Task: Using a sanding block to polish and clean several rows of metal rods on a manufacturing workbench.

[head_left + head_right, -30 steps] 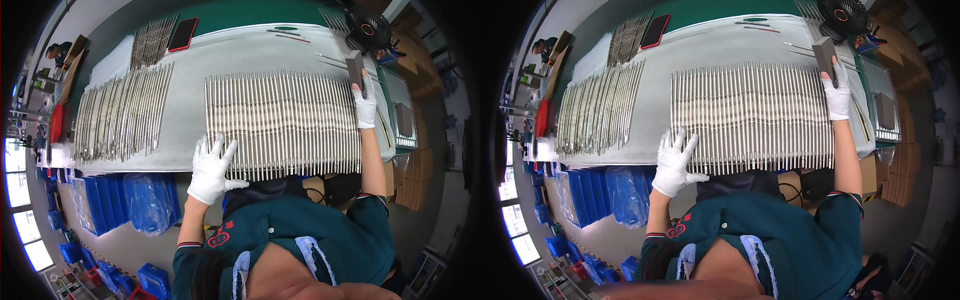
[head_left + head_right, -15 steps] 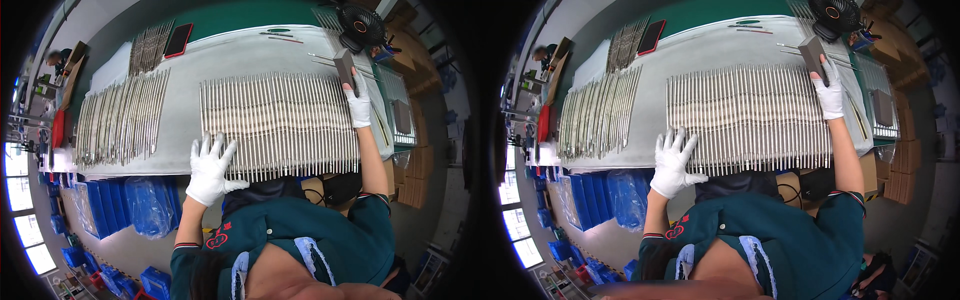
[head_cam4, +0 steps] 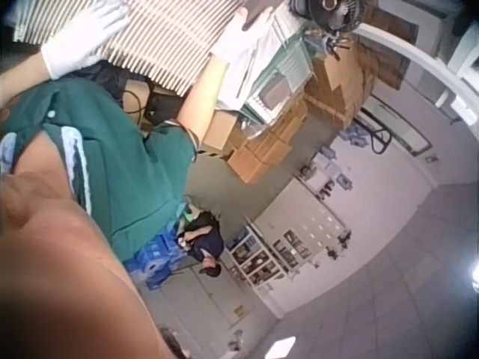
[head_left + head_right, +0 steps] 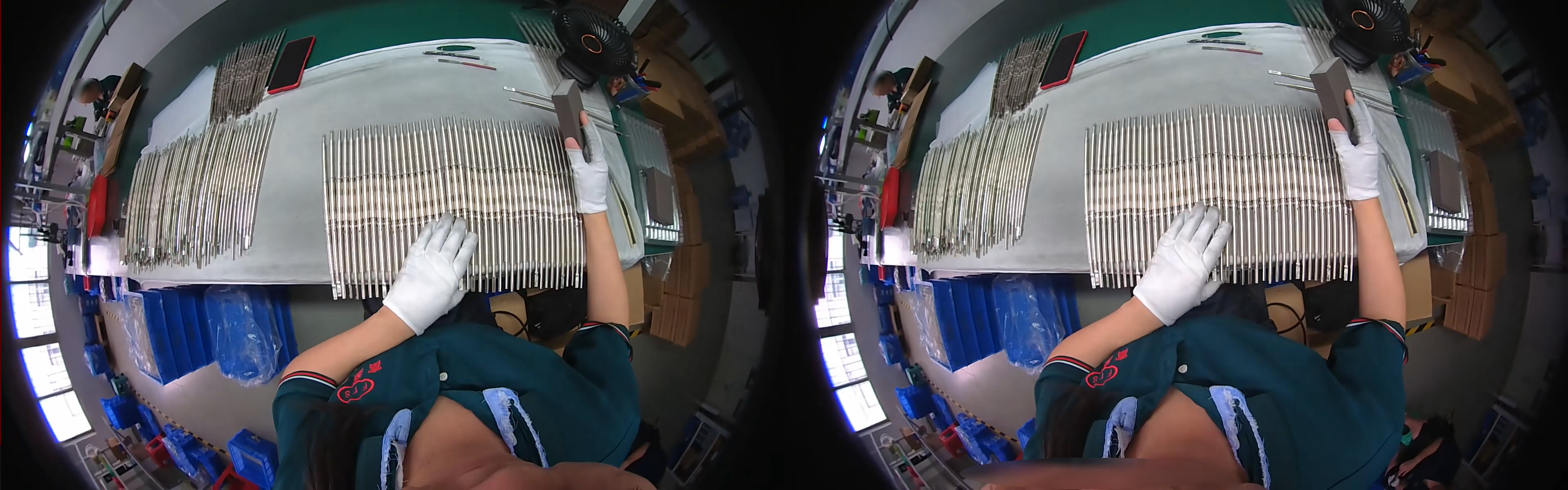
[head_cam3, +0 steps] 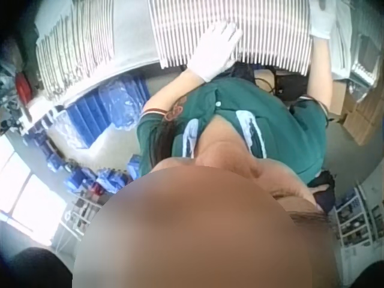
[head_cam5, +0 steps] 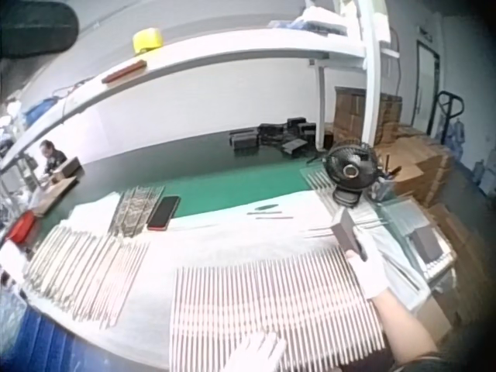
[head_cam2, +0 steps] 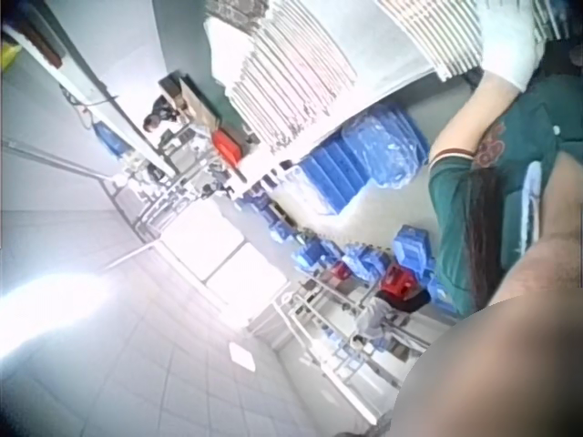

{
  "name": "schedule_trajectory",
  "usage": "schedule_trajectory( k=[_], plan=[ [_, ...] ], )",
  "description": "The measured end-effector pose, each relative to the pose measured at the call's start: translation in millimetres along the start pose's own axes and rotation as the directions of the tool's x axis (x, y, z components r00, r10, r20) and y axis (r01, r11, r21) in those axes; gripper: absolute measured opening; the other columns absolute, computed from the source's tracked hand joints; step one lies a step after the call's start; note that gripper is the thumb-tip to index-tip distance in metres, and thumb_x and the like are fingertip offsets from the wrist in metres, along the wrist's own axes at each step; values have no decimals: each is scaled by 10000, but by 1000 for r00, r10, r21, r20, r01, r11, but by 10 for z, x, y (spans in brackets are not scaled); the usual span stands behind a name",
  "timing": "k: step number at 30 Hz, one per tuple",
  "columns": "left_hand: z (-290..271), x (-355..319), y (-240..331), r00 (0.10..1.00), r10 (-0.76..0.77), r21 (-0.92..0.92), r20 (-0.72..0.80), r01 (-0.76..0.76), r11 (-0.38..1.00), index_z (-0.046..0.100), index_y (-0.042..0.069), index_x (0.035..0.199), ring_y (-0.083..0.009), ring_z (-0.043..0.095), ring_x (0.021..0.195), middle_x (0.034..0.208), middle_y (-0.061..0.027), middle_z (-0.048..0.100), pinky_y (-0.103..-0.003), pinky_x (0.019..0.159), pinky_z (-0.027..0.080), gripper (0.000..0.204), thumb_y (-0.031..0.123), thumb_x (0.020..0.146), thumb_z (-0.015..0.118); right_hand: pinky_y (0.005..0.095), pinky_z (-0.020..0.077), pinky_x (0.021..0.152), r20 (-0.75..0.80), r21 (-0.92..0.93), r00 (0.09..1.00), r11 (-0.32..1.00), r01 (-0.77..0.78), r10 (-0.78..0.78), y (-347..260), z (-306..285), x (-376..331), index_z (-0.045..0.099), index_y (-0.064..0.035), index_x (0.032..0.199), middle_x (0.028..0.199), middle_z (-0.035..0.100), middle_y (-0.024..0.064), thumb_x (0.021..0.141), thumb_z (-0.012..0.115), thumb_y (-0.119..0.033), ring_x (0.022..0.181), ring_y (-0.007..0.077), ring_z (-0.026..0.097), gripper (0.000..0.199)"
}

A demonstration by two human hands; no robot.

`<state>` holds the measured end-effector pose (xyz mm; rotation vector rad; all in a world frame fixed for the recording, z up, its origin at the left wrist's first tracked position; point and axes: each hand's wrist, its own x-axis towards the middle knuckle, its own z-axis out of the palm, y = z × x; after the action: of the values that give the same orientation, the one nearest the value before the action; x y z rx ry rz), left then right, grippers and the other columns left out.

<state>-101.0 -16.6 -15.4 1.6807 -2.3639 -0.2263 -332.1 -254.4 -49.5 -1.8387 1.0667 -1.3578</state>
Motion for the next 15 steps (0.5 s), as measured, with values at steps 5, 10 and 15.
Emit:
schedule_trajectory(
  k=[5,10,15],
  plan=[
    [63,-39,40,998,-11,18,-59,12,1000,454,-29,1322,-387,412,1313,1360,-226,449,-484,1118,309,754,208,667,744,300,365,1065,5,0,1000,1000,-5,5,25,-4,6,496,-74,1395,1406,519,70,927,652,-129,1271,190,494,497],
    [99,-103,67,992,27,-67,-122,-36,997,486,-9,1294,-384,454,1270,1317,-214,484,-482,1089,346,672,306,752,725,302,370,1059,-6,-15,1000,1000,-19,19,13,-10,0,502,-71,1392,1413,505,81,931,649,-145,1268,194,491,489],
    [-3,-134,49,984,62,-174,-167,-91,981,520,28,1256,-398,506,1204,1276,-225,510,-472,1044,395,650,384,752,725,319,389,1041,114,-174,983,971,163,-145,-155,16,12,540,-136,1371,1397,500,129,887,688,-152,1248,262,514,507]
  ],
)
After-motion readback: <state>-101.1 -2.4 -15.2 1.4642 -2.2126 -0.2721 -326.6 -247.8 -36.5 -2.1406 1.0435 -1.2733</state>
